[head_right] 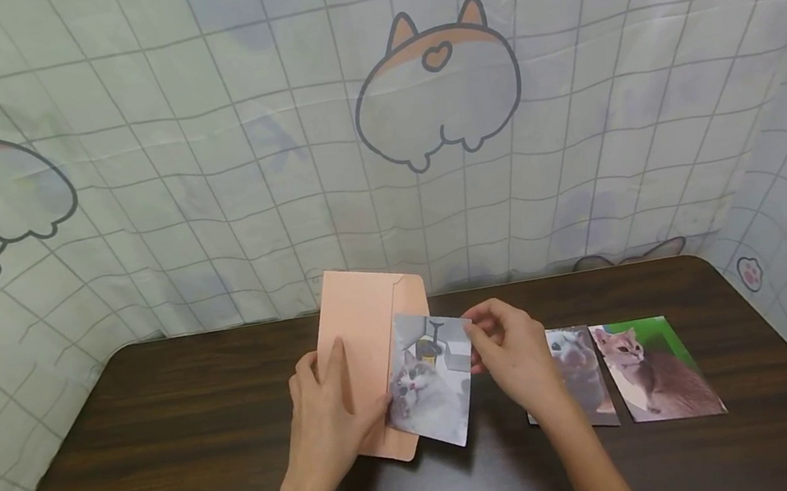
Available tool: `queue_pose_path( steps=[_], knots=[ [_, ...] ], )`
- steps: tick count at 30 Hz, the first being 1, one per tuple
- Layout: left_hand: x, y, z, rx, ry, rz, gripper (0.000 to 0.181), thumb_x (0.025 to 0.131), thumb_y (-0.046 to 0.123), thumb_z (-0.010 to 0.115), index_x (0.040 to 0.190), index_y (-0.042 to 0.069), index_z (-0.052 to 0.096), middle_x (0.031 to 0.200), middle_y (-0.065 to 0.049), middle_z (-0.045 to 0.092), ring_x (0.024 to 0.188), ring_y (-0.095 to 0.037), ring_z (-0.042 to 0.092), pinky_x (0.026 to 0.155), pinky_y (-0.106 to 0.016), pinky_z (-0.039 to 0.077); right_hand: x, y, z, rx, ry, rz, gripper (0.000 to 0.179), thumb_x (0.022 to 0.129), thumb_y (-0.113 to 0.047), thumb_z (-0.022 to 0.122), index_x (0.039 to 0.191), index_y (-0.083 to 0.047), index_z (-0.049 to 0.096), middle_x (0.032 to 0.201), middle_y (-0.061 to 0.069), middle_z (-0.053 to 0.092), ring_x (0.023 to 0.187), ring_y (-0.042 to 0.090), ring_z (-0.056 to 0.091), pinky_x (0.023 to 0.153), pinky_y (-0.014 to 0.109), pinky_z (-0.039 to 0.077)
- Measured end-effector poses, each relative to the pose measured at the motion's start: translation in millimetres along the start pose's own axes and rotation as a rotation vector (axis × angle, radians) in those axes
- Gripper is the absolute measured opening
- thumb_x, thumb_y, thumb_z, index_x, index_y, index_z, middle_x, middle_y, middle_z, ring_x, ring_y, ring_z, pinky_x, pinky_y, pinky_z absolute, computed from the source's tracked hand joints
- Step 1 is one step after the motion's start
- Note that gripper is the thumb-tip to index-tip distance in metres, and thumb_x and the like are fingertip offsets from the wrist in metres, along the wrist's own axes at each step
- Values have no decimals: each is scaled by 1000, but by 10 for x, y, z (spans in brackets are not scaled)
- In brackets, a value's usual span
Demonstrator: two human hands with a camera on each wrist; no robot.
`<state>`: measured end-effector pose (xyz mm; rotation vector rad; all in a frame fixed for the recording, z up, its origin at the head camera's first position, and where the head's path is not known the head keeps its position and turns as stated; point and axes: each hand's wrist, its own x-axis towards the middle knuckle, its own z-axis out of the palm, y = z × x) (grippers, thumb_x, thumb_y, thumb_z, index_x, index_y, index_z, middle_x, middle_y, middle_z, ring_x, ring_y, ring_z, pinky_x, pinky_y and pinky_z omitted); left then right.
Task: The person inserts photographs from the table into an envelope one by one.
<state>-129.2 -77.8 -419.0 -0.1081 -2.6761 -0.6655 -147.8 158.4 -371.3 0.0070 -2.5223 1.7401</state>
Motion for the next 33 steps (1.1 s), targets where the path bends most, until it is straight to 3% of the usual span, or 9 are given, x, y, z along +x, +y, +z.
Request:
queue_pose_path(
  steps=[13, 22, 33],
  knots=[
    [-6, 19, 26, 24, 35, 30, 99, 72, 32, 98, 149, -7, 50, 135, -33, 47, 119, -49, 50, 93, -55, 55, 13, 27, 26, 22, 42, 89, 23, 103, -3, 64, 122, 9, 65, 94, 18, 71, 62, 15, 65, 59, 27, 61],
    [-1, 23, 34, -11, 36, -10, 103, 69, 31, 100, 145, -8, 43, 134, -31, 48, 120, -48, 51, 92, -53, 57, 8, 18, 45, 41, 64, 79, 22, 102, -2, 65, 121, 9, 67, 93, 19, 72, 63, 14, 64, 60, 29, 62],
    [-5, -66, 9, -64, -16, 70, 101, 74, 32, 95, 151, -10, 45, 137, -28, 47, 121, -46, 49, 96, -53, 55, -12, -9, 84, 6, 116, 61, 18, 101, -3, 68, 115, 6, 68, 92, 19, 75, 59, 12, 64, 58, 26, 59]
  ],
)
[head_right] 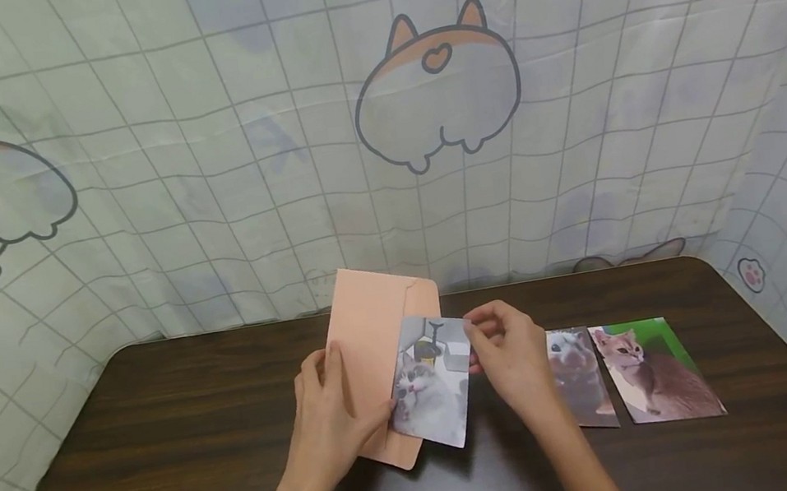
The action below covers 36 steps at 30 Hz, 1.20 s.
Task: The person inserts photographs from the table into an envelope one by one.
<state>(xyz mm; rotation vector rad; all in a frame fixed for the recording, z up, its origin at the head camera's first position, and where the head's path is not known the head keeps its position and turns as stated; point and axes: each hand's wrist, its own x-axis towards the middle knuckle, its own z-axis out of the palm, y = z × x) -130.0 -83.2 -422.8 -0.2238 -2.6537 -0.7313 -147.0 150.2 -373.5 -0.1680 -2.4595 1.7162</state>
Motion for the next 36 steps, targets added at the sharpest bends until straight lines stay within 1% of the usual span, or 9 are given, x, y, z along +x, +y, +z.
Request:
queue_pose_path(
  steps=[4, 6, 11, 15, 21, 27, 32, 36],
  knots=[
    [-5, -29, -17, -29, -22, 19, 101, 75, 30, 94, 152, -11, 44, 142, -28, 45, 125, -45, 47, 99, -53, 53, -6, -5, 9, -88, 40, -49, 14, 100, -7, 70, 109, 3, 72, 88, 14, 77, 59, 9, 64, 56, 23, 49],
    [-7, -41, -26, -37, -28, 29, 101, 74, 29, 95, 152, -12, 44, 143, -28, 44, 127, -45, 47, 100, -53, 53, -9, -11, 13, -101, 48, -61, 12, 99, -7, 71, 107, 2, 73, 87, 13, 76, 60, 7, 63, 56, 23, 48],
    [-2, -59, -51, -22, -24, 57, 101, 75, 30, 95, 152, -12, 45, 146, -29, 44, 129, -47, 47, 103, -54, 51, -23, -40, 19, -35, 32, -57, 11, 98, -4, 71, 106, 5, 72, 85, 13, 74, 61, 8, 66, 61, 19, 55],
    [-2, -64, -66, -7, -24, 72, 100, 76, 30, 95, 152, -13, 45, 149, -31, 43, 131, -48, 46, 105, -55, 51, -40, -55, 28, -5, 11, -52, 14, 98, -4, 71, 108, 6, 71, 85, 12, 73, 61, 11, 68, 61, 19, 55],
    [-7, -62, -80, -42, -50, 65, 98, 78, 28, 94, 153, -12, 45, 154, -31, 40, 137, -48, 43, 106, -56, 50, -52, -66, 60, 6, 1, -57, 10, 99, -2, 69, 106, 5, 71, 84, 13, 73, 62, 11, 69, 63, 20, 57],
    [-6, -59, -81, -62, -59, 74, 95, 80, 27, 93, 152, -12, 45, 155, -31, 40, 138, -48, 43, 106, -56, 50, -72, -63, 123, 33, 19, -72, 8, 97, 1, 68, 103, 6, 70, 83, 12, 74, 61, 8, 69, 62, 22, 58],
    [-7, -60, -86, -70, -66, 76, 95, 80, 26, 93, 153, -12, 45, 156, -31, 39, 139, -48, 42, 107, -56, 50, -112, -83, 198, 94, 41, -92, 8, 96, 3, 68, 102, 8, 69, 85, 17, 75, 60, 5, 68, 62, 22, 59],
    [-7, -62, -83, -76, -70, 79, 95, 81, 26, 92, 153, -12, 44, 156, -31, 39, 140, -48, 41, 107, -57, 50, -129, -86, 246, 98, 60, -108, 8, 96, 4, 68, 102, 8, 69, 86, 19, 75, 59, 3, 67, 61, 20, 58]
  ],
)
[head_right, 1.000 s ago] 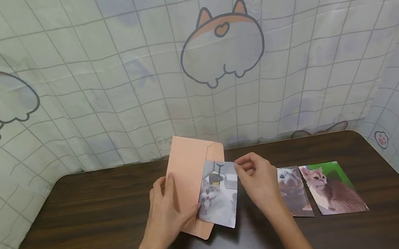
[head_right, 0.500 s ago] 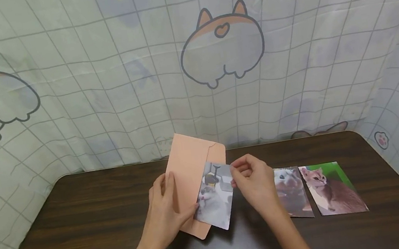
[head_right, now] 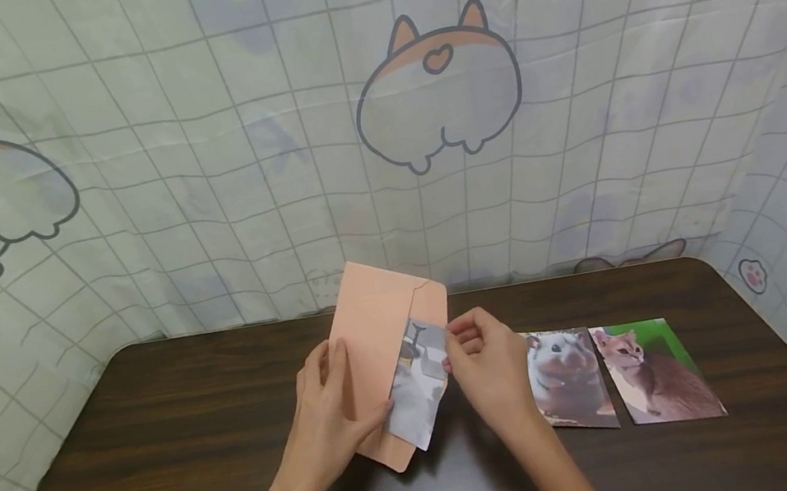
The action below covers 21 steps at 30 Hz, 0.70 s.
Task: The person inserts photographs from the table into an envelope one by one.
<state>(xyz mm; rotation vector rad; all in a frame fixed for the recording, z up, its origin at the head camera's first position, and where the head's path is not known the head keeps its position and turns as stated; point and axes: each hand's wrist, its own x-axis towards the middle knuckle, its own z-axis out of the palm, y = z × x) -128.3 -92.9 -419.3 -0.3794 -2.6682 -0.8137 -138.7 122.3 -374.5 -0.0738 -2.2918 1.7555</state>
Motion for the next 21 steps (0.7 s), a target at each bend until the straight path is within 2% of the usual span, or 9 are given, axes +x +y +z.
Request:
queue_pose_path(
  steps=[10, 21],
  knots=[
    [-4, 9, -10, -4, 17, 29, 94, 82, 27, 92, 153, -12, 44, 155, -32, 39, 139, -50, 41, 108, -57, 49, -20, 25, 62, -28, 42, -58, 5, 94, 5, 69, 99, 8, 70, 87, 20, 75, 61, 3, 68, 61, 19, 58],
    [-12, 54, -32, -54, -8, 14, 95, 82, 26, 92, 154, -11, 43, 157, -30, 36, 141, -47, 39, 109, -57, 47, -46, 28, 95, -52, 85, -69, 5, 95, 4, 69, 99, 7, 71, 86, 19, 75, 64, 3, 70, 63, 14, 56]
  ],
)
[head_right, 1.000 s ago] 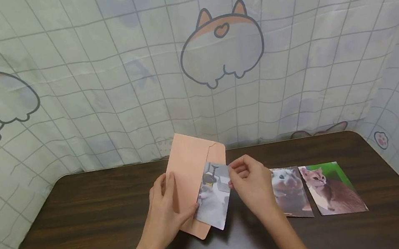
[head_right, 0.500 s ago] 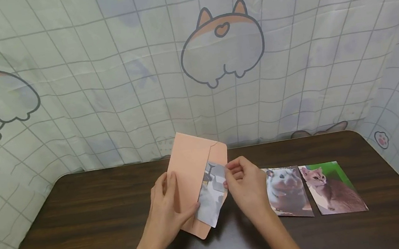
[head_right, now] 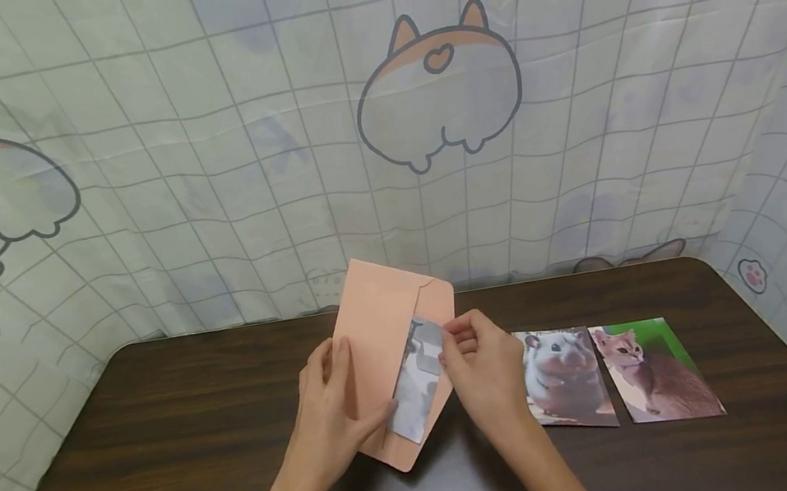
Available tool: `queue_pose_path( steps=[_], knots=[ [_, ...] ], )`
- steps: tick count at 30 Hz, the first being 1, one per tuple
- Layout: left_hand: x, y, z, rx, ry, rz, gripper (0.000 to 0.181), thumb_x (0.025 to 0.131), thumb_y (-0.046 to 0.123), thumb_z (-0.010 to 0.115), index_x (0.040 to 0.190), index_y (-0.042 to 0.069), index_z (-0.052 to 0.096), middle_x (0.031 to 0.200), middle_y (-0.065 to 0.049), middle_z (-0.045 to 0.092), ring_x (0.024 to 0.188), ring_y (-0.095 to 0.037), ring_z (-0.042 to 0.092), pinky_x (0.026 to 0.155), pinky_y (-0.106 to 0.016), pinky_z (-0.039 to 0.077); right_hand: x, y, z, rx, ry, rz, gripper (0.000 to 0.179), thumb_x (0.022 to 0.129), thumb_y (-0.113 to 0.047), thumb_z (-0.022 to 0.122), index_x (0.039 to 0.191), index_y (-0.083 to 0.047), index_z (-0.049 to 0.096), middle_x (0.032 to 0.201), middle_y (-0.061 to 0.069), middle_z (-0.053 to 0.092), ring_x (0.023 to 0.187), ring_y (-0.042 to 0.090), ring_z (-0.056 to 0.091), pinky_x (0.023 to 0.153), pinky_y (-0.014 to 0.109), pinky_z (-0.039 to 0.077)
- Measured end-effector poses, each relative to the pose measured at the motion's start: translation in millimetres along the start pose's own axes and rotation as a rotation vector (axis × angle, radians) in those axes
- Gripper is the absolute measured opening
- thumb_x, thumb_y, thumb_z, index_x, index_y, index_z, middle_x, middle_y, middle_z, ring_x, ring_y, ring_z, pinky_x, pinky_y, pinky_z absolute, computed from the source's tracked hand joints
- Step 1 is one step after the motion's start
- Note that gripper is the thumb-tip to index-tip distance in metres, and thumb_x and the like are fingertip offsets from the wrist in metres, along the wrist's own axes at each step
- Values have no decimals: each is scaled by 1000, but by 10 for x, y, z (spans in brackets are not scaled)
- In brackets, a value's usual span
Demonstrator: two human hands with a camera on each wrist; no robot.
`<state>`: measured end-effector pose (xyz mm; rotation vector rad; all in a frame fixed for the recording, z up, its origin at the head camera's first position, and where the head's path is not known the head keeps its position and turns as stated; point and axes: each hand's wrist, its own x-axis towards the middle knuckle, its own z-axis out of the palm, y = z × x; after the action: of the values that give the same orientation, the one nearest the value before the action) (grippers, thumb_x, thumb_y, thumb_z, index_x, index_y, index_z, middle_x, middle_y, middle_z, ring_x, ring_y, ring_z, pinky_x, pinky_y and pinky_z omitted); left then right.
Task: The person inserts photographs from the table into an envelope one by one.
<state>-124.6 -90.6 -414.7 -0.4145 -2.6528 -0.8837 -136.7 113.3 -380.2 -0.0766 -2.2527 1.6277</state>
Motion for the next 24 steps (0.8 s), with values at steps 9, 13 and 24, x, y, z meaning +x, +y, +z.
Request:
queue_pose_path(
  steps=[9, 13, 24],
  knots=[
    [-12, 29, 19, -43, -17, -6, 94, 83, 25, 91, 155, -10, 42, 158, -29, 36, 143, -47, 37, 108, -57, 48, 6, 34, 6, 50, 21, -1, 10, 96, 4, 69, 103, 10, 70, 89, 24, 75, 63, -2, 67, 62, 14, 56],
    [-12, 44, 28, -44, -12, -2, 93, 83, 25, 91, 155, -10, 43, 157, -29, 37, 143, -47, 37, 108, -57, 49, 13, 49, 1, 67, 29, 7, 11, 96, 4, 69, 104, 11, 71, 90, 25, 75, 61, -4, 66, 61, 15, 56],
    [-5, 83, 51, -40, -11, 24, 93, 83, 25, 91, 155, -10, 43, 156, -29, 38, 143, -47, 37, 109, -56, 48, 22, 51, -15, 86, 47, 14, 13, 97, 2, 70, 106, 11, 70, 90, 25, 75, 60, -5, 66, 61, 15, 56]
  ],
)
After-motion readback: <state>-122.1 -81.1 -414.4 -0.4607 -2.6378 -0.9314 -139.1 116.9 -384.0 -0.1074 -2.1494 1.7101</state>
